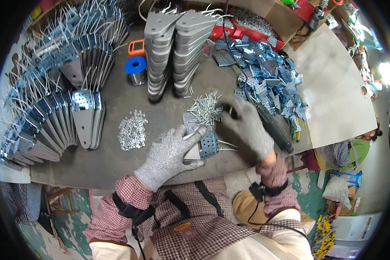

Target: The recorder is assembling small metal components using an electric screwdriver at a workbench.

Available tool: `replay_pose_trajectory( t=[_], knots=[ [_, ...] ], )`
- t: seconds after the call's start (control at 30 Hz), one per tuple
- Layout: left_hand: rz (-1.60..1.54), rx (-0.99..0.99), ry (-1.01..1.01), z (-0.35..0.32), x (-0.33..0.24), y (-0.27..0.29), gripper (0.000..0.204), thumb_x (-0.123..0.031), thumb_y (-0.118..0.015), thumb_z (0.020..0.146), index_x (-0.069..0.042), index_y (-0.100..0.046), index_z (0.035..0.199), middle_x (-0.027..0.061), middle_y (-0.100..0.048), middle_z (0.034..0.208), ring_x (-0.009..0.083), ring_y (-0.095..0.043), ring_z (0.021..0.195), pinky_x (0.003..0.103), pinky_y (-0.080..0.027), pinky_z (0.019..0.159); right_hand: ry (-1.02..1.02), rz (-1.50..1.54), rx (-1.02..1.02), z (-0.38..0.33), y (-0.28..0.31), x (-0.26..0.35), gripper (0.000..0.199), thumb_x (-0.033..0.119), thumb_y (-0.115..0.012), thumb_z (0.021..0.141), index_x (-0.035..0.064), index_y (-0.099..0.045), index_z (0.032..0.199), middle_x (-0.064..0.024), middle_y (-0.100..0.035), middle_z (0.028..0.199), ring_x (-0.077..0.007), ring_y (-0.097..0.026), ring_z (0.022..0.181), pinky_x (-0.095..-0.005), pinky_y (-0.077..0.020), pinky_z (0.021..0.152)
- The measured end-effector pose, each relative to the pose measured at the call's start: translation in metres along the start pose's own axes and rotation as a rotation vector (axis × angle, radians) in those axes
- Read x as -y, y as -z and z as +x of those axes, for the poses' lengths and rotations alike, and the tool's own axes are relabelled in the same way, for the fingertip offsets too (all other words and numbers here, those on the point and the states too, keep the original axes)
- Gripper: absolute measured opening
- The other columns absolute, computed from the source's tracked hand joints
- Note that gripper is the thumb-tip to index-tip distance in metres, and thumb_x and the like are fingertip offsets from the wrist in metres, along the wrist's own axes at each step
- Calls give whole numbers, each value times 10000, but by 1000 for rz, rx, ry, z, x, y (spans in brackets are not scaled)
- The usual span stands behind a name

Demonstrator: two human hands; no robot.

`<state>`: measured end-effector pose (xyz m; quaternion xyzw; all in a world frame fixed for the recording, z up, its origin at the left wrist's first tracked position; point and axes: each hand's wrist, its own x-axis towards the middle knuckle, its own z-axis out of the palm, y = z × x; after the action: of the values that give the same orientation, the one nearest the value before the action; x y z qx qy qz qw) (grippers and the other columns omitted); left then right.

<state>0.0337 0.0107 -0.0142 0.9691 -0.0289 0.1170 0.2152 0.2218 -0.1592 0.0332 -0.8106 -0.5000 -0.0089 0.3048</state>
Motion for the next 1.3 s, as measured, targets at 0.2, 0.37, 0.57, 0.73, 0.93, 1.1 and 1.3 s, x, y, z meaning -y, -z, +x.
replay_pose_trajectory(
  t=[0.2, 0.37, 0.57, 0.73, 0.93, 1.1, 1.3],
  knots=[
    [-25, -11, 12, 1, -3, -3, 914, -549, -825, 731, -236, -496, 1525, 96, -563, 1057, 286, -637, 998, 416, -550, 856, 37, 183, 262, -68, -22, 43, 156, 117, -698, 894, 91, -690, 1048, -119, -645, 984, -320, -680, 866, -411, -559, 752],
    [-20, 10, 31, 0, -5, -1, 908, -536, -832, 731, -249, -496, 1524, 93, -567, 1077, 282, -636, 1012, 408, -550, 871, 19, 168, 121, -80, -37, 45, 179, 96, -702, 884, 86, -675, 1061, -109, -651, 969, -316, -685, 868, -406, -560, 755],
    [-23, 73, 75, 5, -7, 1, 928, -530, -835, 712, -259, -489, 1530, 98, -546, 1066, 284, -622, 1011, 410, -540, 853, -38, 291, 15, -93, -51, 45, 225, 21, -706, 860, 65, -675, 1078, -112, -672, 983, -308, -685, 876, -403, -554, 780],
    [-35, 51, 120, 3, -17, 10, 959, -458, -850, 730, -169, -431, 1543, 132, -553, 1097, 340, -609, 1037, 454, -527, 873, 31, 57, 61, -108, -51, 45, 365, 38, -697, 830, 96, -678, 1190, -103, -639, 1145, -322, -637, 1083, -491, -479, 984],
    [-1218, 196, 273, 6, -70, 9, 715, -280, -750, 933, -41, -395, 1505, 155, -565, 1333, 278, -592, 1245, 407, -513, 1037, -157, 280, -136, -132, -37, 73, 729, 101, -674, 953, -29, -272, 1547, -242, -583, 1381, -358, -626, 1222, -443, -521, 1012],
    [194, -162, -182, 188, -31, -23, 296, -209, -616, 959, -63, -628, 1216, 174, -633, 1250, 317, -611, 1182, 437, -496, 991, -358, 103, -297, -136, -28, 18, 560, 30, -563, 963, -75, -343, 1467, -289, -646, 1050, -422, -678, 880, -483, -541, 743],
    [543, -24, 8, 306, 49, -56, 235, -109, -534, 926, -95, -646, 1132, 135, -684, 1046, 322, -672, 1057, 464, -542, 849, -361, 159, -371, -124, -37, 24, 519, 83, -589, 981, -110, -367, 1409, -310, -627, 977, -473, -620, 827, -533, -481, 735]
  ],
)
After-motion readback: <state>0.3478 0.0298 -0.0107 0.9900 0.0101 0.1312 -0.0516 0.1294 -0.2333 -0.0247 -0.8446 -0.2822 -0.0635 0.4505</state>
